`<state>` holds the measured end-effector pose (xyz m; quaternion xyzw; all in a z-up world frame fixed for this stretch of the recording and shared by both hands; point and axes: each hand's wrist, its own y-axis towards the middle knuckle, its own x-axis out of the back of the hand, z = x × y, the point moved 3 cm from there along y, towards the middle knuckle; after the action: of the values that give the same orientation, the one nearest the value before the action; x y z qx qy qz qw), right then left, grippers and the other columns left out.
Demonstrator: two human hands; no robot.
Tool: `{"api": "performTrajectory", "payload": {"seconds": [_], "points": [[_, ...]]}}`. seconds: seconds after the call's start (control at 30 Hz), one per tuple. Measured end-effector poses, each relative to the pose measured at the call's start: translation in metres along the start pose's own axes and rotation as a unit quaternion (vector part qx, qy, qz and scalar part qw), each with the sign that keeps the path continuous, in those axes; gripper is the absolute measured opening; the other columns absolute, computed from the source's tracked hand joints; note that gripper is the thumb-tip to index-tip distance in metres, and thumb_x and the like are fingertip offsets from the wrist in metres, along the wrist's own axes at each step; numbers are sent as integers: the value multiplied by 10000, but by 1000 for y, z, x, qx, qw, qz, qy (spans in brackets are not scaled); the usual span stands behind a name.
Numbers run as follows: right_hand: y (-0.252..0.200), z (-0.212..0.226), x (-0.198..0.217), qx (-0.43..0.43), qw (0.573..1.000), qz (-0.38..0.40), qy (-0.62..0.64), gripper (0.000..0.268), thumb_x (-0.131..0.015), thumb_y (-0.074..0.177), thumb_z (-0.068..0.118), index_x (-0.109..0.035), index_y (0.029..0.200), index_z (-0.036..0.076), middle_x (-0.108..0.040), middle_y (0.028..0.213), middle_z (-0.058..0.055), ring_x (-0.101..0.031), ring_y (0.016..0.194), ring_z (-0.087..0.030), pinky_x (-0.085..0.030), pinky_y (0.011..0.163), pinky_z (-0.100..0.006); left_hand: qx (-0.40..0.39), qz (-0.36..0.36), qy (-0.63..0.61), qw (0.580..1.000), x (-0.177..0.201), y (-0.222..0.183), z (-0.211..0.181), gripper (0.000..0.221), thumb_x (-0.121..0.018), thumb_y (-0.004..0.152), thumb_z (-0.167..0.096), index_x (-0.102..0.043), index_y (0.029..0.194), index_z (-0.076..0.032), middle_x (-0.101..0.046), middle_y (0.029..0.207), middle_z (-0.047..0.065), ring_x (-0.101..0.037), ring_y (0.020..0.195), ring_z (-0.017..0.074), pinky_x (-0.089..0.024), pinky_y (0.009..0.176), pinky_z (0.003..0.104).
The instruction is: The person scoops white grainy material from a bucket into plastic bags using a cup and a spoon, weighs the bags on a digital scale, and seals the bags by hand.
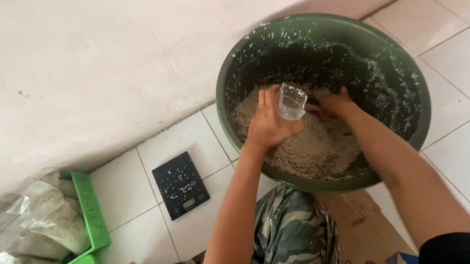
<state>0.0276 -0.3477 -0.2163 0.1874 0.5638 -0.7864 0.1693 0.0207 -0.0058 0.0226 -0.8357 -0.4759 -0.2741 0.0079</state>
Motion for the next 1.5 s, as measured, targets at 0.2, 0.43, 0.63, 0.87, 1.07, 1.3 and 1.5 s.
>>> {"api": "performTrajectory", "payload": {"seconds": [0.2,0.43,0.63,0.87,1.07,1.3,1.5], "points": [[-87,-42,-11,-67,911,-87,397,727,-857,773,116,-492,1401,140,-488,1400,21,-497,1278,-195,-385,1046,-343,47,53,40,997,-5,4,1,1074,-800,592,-563,-302,1428,-108,-417,1330,76,-516,1275,352,-494,1001,592],[-206,-60,-30,-146,117,-137,973,400,-509,980,348,-644,1288,132,-652,1282,-93,-559,1221,-327,-220,1059,-511,18,71,74,995,-8,3,-3,1071,-771,626,-589,-276,1447,-110,-418,1329,74,-498,1302,330,-474,1025,583],[-253,-47,-28,-168,-173,-109,964,450,-425,998,410,-751,1141,135,-732,1158,-128,-627,1123,-357,-311,1013,-513,-2,93,91,991,-11,0,1,1054,-754,715,-528,-192,1499,-104,-412,1369,130,-459,1327,382,-420,1048,624],[-290,15,-35,-225,-218,-41,949,396,-479,1005,440,-789,1141,237,-800,985,-79,-704,975,-301,-422,993,-474,8,138,89,986,-6,-1,-6,1003,-671,796,-510,-94,1513,-111,-382,1442,142,-400,1379,354,-355,1102,604],[-357,41,-91,-204,-236,3,950,278,-500,1042,249,-713,1184,142,-766,891,-74,-623,699,-166,-528,670,-273,51,171,52,983,12,-5,-30,1016,-703,753,-358,-87,1520,-101,-309,1475,98,-557,1074,298,-474,817,506],[-373,12,-139,-223,-203,-33,953,329,-477,1041,297,-720,1249,218,-786,851,-38,-462,540,-145,-377,566,-243,39,166,54,984,1,0,-15,1041,-707,771,-359,-41,1530,-108,-303,1526,123,-527,1162,331,-452,883,533],[-364,-30,-156,-197,-115,-21,973,357,-443,1028,319,-665,1291,224,-689,1312,81,-694,1041,-119,-383,1116,-371,-21,117,71,990,-6,1,-5,1093,-766,788,-370,-26,1537,-76,-348,1480,131,-594,1084,348,-303,1011,667]]}}
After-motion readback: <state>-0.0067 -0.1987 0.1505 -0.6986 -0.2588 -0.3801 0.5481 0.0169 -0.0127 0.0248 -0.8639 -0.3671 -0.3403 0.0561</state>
